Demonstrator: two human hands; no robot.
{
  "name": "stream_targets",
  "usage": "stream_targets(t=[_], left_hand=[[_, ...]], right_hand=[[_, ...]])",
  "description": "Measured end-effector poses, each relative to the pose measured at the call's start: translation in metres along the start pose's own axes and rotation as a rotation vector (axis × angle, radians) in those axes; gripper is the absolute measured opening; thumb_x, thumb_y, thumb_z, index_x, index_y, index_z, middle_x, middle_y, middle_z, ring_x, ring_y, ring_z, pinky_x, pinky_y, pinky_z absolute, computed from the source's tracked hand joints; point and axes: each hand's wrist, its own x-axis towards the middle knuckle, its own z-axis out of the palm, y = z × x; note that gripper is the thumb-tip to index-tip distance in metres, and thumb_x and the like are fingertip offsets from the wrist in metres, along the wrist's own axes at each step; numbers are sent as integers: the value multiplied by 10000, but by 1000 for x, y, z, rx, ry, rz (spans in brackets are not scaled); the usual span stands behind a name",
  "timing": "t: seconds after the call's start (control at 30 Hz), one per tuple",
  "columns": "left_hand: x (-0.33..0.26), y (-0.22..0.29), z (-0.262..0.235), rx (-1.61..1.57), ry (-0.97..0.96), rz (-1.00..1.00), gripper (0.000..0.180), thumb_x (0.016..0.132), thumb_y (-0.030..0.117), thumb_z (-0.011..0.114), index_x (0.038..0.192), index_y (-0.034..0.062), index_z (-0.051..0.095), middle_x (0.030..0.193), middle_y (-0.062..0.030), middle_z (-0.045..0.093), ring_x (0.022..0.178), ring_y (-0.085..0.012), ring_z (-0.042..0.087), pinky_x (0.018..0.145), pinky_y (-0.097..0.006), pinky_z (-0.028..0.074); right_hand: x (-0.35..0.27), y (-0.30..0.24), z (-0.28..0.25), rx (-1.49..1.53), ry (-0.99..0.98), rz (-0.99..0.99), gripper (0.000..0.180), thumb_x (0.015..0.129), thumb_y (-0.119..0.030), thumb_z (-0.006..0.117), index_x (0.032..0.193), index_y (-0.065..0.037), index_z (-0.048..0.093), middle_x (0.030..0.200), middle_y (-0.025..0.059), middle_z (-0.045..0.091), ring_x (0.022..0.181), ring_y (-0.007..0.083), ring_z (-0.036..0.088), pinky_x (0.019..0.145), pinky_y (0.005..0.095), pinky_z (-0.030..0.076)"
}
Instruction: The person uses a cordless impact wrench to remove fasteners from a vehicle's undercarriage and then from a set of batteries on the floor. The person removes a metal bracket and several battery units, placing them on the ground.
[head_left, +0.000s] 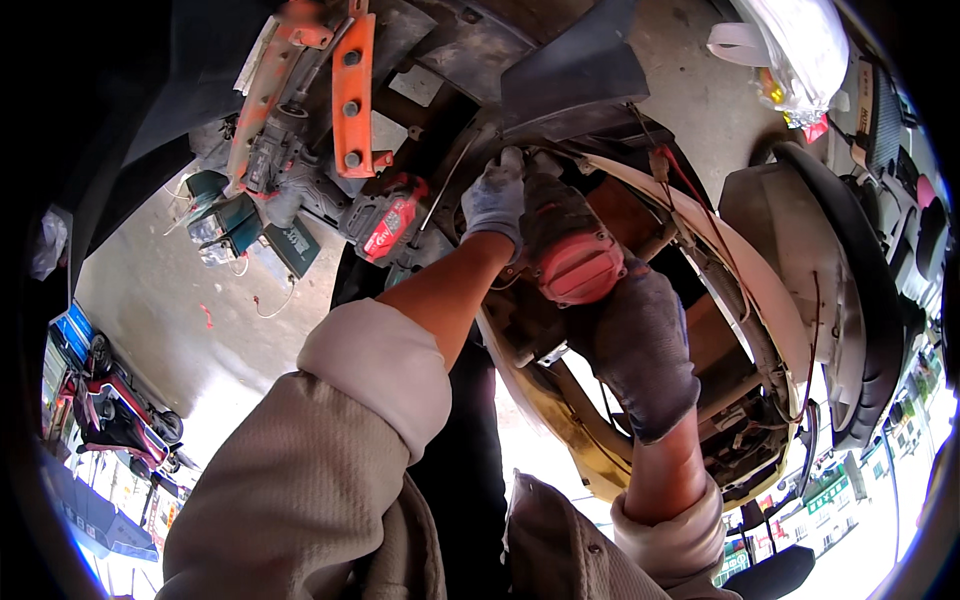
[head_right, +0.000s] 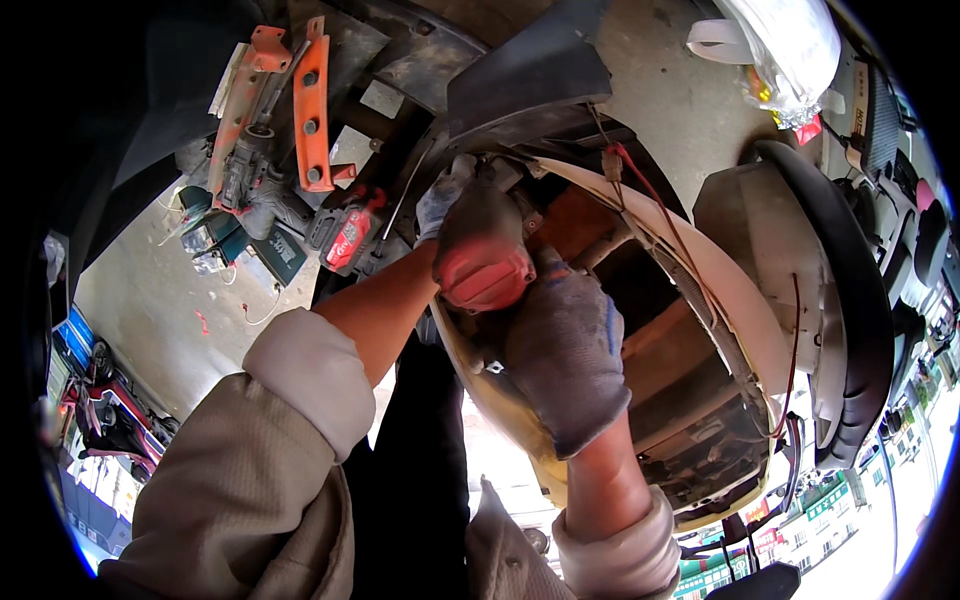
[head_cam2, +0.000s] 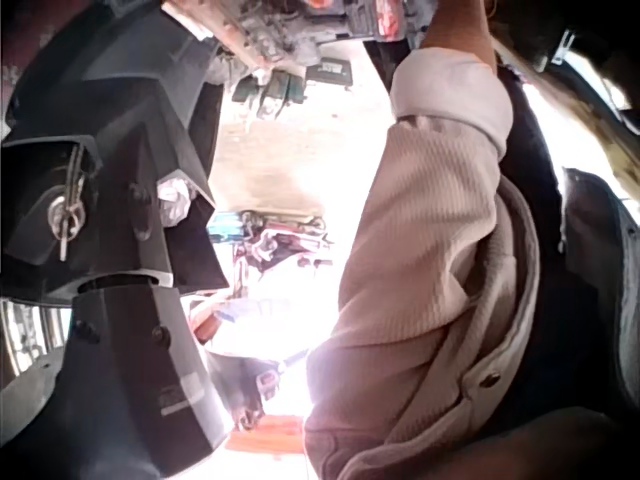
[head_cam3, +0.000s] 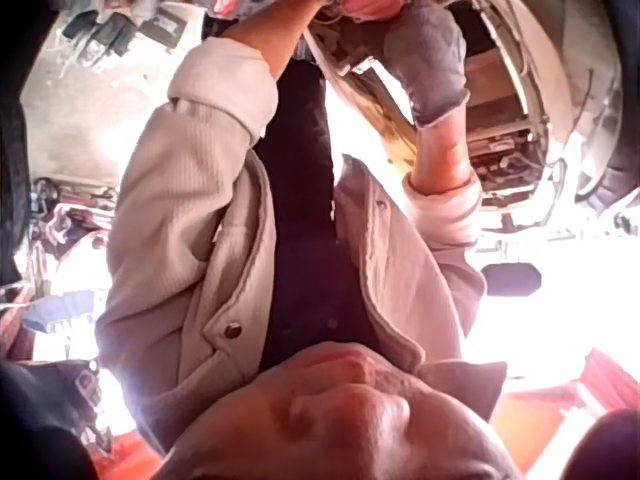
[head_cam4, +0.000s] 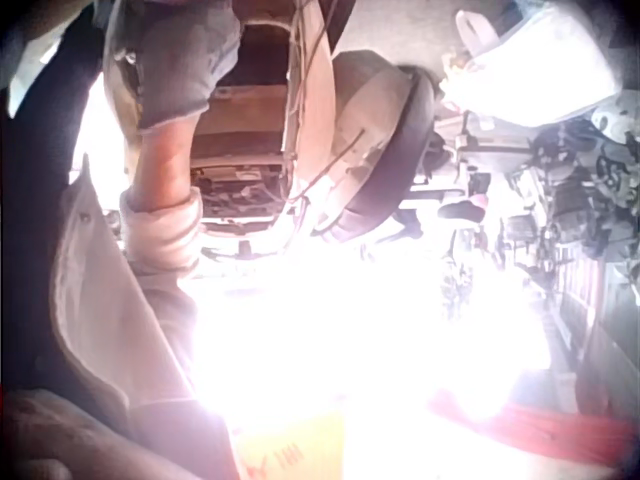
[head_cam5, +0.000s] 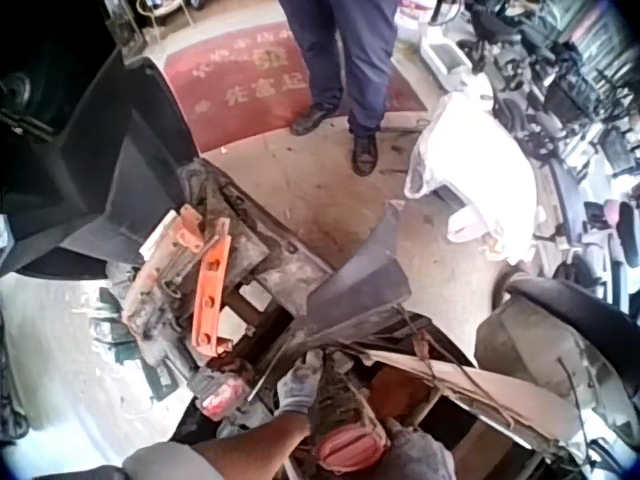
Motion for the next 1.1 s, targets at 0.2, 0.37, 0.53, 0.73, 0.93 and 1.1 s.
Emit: stream_targets(t=[0.2, 0.37, 0.53, 0.73, 0.93, 1.1], left_hand=[[1, -1, 1, 75, -3, 29, 225, 906, 116, 454, 1118, 50, 493, 1140, -232, 608, 1020, -401, 624, 847, -480, 506], [4, 5, 0, 70, 11, 39, 227, 906, 120, 454, 1118, 49, 493, 1129, -232, 615, 1013, -400, 628, 843, -482, 507], [-1, 2, -1, 1, 102, 21, 231, 929, 121, 415, 1130, 39, 492, 1134, -249, 614, 1030, -416, 618, 863, -477, 504], [-30, -7, -36, -823, -144, -119, 354, 966, 295, 465, 1193, 33, 531, 997, -161, 676, 902, -335, 647, 802, -413, 508], [-49, -59, -145, -1251, -511, 104, 384, 986, 344, 508, 1238, 58, 550, 785, -55, 662, 530, -92, 504, 499, -239, 404], [-23, -193, -284, -1487, -523, -56, 275, 995, 281, 458, 1077, 60, 601, 700, -8, 582, 522, -91, 483, 482, -220, 388]], right_hand=[[-8, 7, 1, -96, 88, -2, 266, 777, -210, 677, 1012, -86, 657, 856, 176, 676, 827, 383, 638, 722, 426, 524], [-12, 21, 2, 94, 116, -56, 425, 720, -326, 763, 1011, -46, 626, 841, 166, 684, 823, 370, 658, 709, 411, 530], [-49, 23, -11, 353, 249, -153, 340, 792, -316, 713, 980, -37, 661, 838, 126, 703, 752, 278, 680, 686, 358, 536], [-110, 30, -27, 578, 11, 7, 344, 806, -61, 691, 1146, -49, 633, 1040, 116, 687, 938, 233, 668, 790, 316, 514], [-118, -23, -26, 103, 38, -345, 309, 753, -117, 725, 1058, -89, 681, 1021, 131, 677, 899, 344, 651, 730, 409, 526], [-66, -69, 33, 939, -141, -283, 348, 735, -107, 732, 1067, -43, 652, 945, 86, 673, 816, 265, 655, 693, 367, 522]])
